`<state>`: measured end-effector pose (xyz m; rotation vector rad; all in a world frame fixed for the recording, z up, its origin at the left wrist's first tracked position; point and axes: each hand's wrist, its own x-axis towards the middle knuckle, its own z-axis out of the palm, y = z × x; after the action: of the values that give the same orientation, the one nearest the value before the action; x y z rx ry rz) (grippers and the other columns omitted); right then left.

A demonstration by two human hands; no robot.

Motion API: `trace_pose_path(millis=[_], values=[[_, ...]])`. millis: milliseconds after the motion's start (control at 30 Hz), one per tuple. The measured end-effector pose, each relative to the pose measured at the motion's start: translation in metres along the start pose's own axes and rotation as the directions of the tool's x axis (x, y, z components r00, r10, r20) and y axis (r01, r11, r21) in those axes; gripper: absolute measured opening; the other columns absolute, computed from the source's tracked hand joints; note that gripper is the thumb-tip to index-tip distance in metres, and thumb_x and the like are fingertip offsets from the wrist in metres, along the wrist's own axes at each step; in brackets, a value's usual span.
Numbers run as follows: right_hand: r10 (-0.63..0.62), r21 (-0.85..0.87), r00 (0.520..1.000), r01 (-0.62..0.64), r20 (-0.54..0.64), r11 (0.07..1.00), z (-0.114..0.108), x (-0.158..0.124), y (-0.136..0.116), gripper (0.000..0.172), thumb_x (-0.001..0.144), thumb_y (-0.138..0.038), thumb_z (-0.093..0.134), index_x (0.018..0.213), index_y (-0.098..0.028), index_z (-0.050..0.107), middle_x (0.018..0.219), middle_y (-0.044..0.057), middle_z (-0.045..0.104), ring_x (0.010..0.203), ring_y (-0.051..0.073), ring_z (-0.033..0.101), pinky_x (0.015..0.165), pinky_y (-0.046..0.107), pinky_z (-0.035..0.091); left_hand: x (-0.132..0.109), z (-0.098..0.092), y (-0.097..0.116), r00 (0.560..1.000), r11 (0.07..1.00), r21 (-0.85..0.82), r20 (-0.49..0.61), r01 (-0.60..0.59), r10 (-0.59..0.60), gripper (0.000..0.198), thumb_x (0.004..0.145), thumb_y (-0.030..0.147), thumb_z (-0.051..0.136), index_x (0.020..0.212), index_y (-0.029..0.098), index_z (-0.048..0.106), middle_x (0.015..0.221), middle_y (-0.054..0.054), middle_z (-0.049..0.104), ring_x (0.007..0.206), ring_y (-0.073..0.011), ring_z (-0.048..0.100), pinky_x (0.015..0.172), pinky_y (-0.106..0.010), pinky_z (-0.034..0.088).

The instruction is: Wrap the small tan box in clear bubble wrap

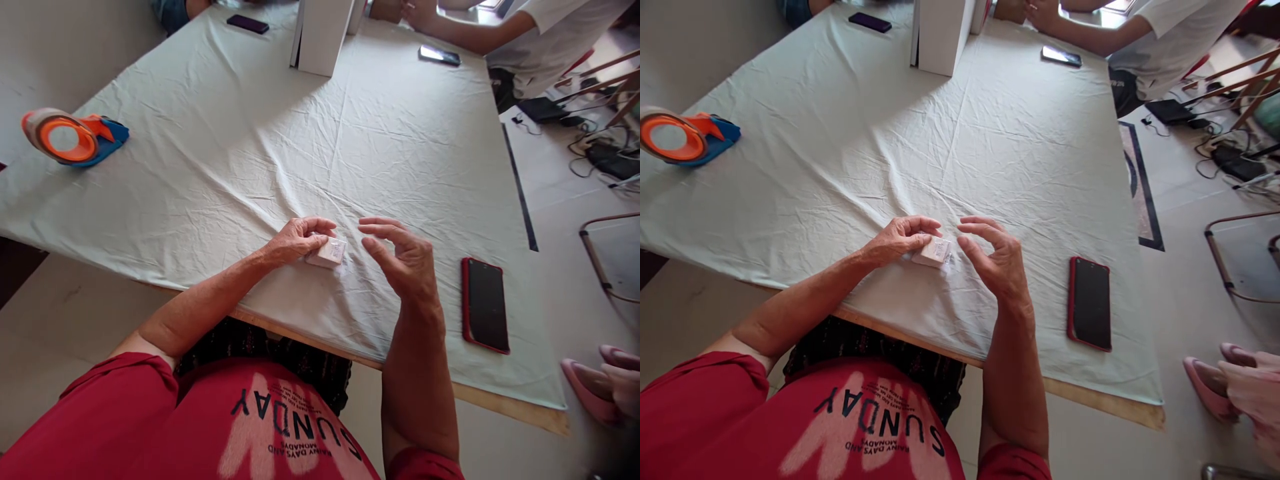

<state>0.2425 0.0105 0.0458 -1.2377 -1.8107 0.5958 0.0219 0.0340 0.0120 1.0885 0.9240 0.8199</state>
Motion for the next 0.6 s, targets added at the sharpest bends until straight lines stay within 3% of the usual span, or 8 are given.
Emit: trace_pose_path(millis=[67, 167, 300, 433, 600], values=[[0.019, -0.001, 0.994, -0.019, 0.107, 1.0, -0.004, 0.001, 0.005, 0.029, 0.092, -0.047, 0.072, 0.114, -0.029, 0.079, 0.128, 0.008, 0.077, 0.125, 0.032, 0.069, 0.107, 0.053, 0.055, 0.0, -0.001, 0.001, 1.0, 1.0, 0.017, -0.001, -0.024, 0.024, 0.036, 0.084, 0.022, 0.075, 0.119, 0.014, 0.072, 0.119, -0.01, 0.077, 0.094, -0.0155, 0.071, 0.086, -0.028, 0.055], [0.026, -0.031, 0.961, -0.018, 0.277, 0.999, -0.004, 0.001, 0.015, 0.063, 0.083, -0.058, 0.079, 0.137, -0.028, 0.068, 0.142, 0.012, 0.069, 0.133, 0.035, 0.064, 0.11, 0.057, 0.053, 0.0, -0.005, 0.001, 0.996, 0.995, 0.04, -0.027, -0.086, 0.087, 0.039, 0.083, 0.023, 0.074, 0.121, 0.015, 0.072, 0.121, -0.011, 0.077, 0.104, -0.0182, 0.071, 0.093, -0.031, 0.054], [0.018, -0.077, 0.937, 0.01, 0.349, 0.997, 0.001, -0.003, 0.023, 0.088, 0.079, -0.067, 0.081, 0.153, -0.028, 0.054, 0.151, 0.015, 0.062, 0.138, 0.038, 0.06, 0.116, 0.06, 0.047, 0.003, -0.013, 0.002, 0.981, 0.985, 0.066, -0.095, -0.162, 0.168, 0.044, 0.081, 0.024, 0.073, 0.123, 0.016, 0.07, 0.122, -0.011, 0.076, 0.117, -0.0218, 0.067, 0.1, -0.033, 0.051], [-0.005, -0.121, 0.921, 0.056, 0.39, 0.991, 0.009, -0.007, 0.029, 0.094, 0.077, -0.061, 0.085, 0.158, -0.031, 0.048, 0.154, 0.014, 0.059, 0.141, 0.039, 0.056, 0.117, 0.061, 0.045, 0.003, -0.018, 0.001, 0.986, 0.983, 0.138, -0.103, -0.119, 0.134, 0.053, 0.079, 0.028, 0.076, 0.129, 0.016, 0.068, 0.121, -0.011, 0.075, 0.107, -0.0205, 0.069, 0.096, -0.034, 0.052], [0.001, -0.176, 0.924, 0.072, 0.383, 0.982, 0.021, -0.008, 0.031, 0.086, 0.08, -0.038, 0.084, 0.157, -0.031, 0.047, 0.141, 0.012, 0.069, 0.13, 0.037, 0.064, 0.111, 0.057, 0.049, 0.002, -0.013, -0.001, 0.993, 0.958, 0.268, -0.035, -0.103, 0.116, 0.061, 0.077, 0.028, 0.075, 0.135, 0.013, 0.065, 0.109, -0.009, 0.073, 0.091, -0.0161, 0.067, 0.083, -0.029, 0.053]])
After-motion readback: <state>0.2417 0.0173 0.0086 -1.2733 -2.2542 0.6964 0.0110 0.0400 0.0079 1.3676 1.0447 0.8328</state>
